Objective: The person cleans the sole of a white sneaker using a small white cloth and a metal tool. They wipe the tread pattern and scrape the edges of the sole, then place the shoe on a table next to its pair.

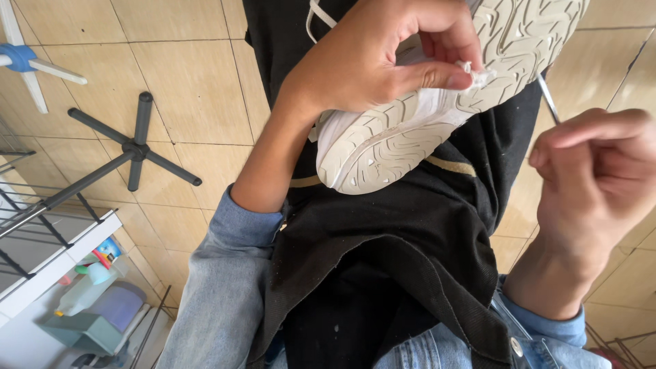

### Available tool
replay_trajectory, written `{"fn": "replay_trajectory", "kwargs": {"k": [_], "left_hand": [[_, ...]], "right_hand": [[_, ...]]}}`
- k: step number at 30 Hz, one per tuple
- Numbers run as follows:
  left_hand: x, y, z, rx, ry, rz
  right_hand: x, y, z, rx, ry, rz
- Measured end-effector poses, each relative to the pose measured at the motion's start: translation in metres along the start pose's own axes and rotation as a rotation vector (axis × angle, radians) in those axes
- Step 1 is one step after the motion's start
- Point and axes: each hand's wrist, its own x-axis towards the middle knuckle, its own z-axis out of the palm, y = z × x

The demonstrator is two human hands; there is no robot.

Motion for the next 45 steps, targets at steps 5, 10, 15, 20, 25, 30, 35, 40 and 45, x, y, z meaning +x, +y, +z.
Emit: {"fn": "replay_trajectory", "kwargs": {"k": [5, 10, 15, 20, 25, 30, 35, 40, 45], "left_hand": [[0.001, 0.003, -0.003, 0.090, -0.085, -0.044], [0.001, 0.001, -0.003, 0.031, -0.111, -0.065], [-0.002, -0.004, -0.001, -0.003, -0.088, -0.083], [-0.001, -0.007, 0.000, -0.045, -0.070, -0.089], [0.000, -0.008, 0.001, -0.044, -0.058, -0.109], [-0.001, -0.007, 0.001, -0.029, -0.049, -0.110], [-0.001, -0.007, 0.002, -0.061, -0.035, -0.111], [-0.003, -0.008, 0.003, -0.088, -0.021, -0.118], [-0.002, -0.009, 0.004, -0.066, -0.025, -0.130]], "right_hand": [[0.013, 0.057, -0.028, 0.709, -0.575, -0.218], [-0.005, 0.038, 0.000, 0.626, -0.560, -0.037], [-0.003, 0.029, 0.021, 0.488, -0.427, -0.194], [-0.001, -0.001, 0.038, 0.318, -0.202, -0.169], [0.003, 0.021, 0.045, 0.228, -0.067, -0.312], [0.003, 0.038, 0.042, 0.187, -0.034, -0.343], [0.003, 0.024, 0.053, 0.409, -0.113, -0.215], [0.001, 0.008, 0.062, 0.229, -0.101, -0.235], [0.001, 0.005, 0.070, 0.174, -0.082, -0.416]]}}
